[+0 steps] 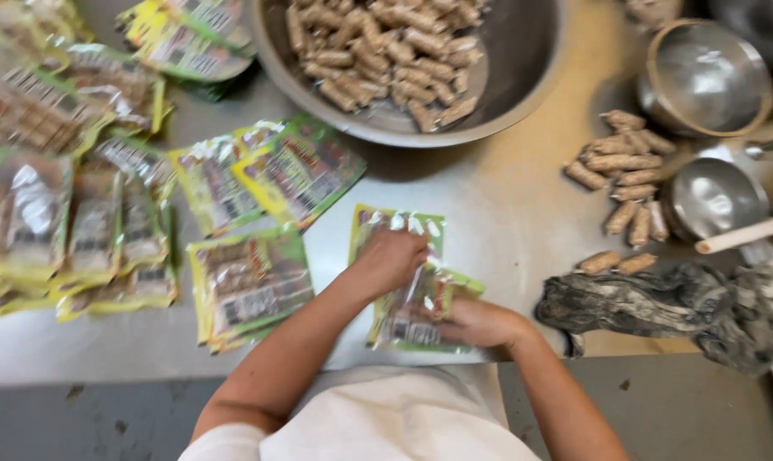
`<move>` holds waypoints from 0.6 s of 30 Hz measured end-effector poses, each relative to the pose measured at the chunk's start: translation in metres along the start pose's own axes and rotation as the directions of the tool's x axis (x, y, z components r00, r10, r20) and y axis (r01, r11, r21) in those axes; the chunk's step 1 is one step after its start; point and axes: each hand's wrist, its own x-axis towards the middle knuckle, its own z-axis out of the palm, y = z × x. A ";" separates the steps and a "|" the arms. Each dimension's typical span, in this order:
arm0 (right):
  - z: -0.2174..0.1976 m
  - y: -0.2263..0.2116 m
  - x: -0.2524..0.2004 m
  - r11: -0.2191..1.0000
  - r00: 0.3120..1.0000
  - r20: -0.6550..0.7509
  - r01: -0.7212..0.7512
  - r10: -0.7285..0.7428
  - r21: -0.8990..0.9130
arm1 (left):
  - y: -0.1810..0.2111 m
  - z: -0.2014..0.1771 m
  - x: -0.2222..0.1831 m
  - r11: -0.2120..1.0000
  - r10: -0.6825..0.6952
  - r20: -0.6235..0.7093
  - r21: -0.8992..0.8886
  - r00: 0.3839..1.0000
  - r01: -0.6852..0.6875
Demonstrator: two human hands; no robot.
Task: The person puts several meat sticks into plastic packaging by hand.
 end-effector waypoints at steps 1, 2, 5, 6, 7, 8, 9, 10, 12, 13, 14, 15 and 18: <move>-0.003 0.012 -0.008 1.000 1.000 -0.025 -0.012 0.012 -0.018 | -0.004 0.006 -0.003 0.999 0.033 0.002 0.002 0.999 -0.033; -0.007 0.024 -0.016 0.989 0.988 0.054 -0.144 0.142 0.037 | -0.008 0.012 -0.005 0.999 -0.025 0.032 0.026 0.999 0.024; -0.060 0.029 -0.051 0.959 0.959 -0.011 -0.283 0.283 0.027 | -0.024 0.018 -0.007 0.995 -0.075 0.073 0.073 0.995 0.070; -0.080 0.025 -0.066 0.954 0.946 -0.139 -0.298 0.292 -0.022 | -0.029 0.020 -0.010 0.993 -0.084 0.087 0.085 0.993 0.077; -0.111 0.045 -0.080 0.953 0.945 -0.143 -0.301 0.295 -0.026 | -0.029 0.019 -0.008 0.994 -0.078 0.085 0.083 0.993 0.071; -0.142 0.065 -0.095 0.878 0.810 -0.480 -0.454 0.336 -0.151 | -0.029 0.018 -0.006 0.994 -0.086 0.082 0.071 0.993 0.080; -0.170 0.085 -0.110 0.760 0.585 -0.763 -0.618 0.274 -0.201 | -0.029 0.016 -0.007 0.994 -0.094 0.087 0.059 0.992 0.089; -0.186 0.097 -0.119 0.758 0.579 -0.767 -0.623 0.278 -0.196 | -0.024 0.010 -0.010 0.995 -0.088 0.092 0.057 0.992 0.083; -0.231 0.121 -0.126 0.429 0.420 -0.906 -0.829 0.054 -0.359 | -0.016 -0.007 -0.013 0.989 -0.130 0.117 -0.049 0.984 0.137; -0.238 0.126 -0.127 0.432 0.426 -0.903 -0.826 0.057 -0.363 | -0.016 -0.010 -0.013 0.988 -0.138 0.117 -0.051 0.984 0.144; -0.244 0.132 -0.128 0.383 0.396 -0.906 -0.868 0.150 -0.316 | -0.017 -0.012 -0.013 0.991 -0.123 0.123 -0.040 0.985 0.129; -0.250 0.138 -0.129 0.328 0.361 -0.901 -0.904 0.242 -0.274 | -0.018 -0.013 -0.014 0.993 -0.112 0.128 -0.032 0.985 0.117; -0.235 0.157 -0.120 -0.037 0.503 -0.845 -0.856 0.181 -0.516 | -0.013 -0.018 -0.017 0.990 -0.104 0.106 -0.084 0.989 0.113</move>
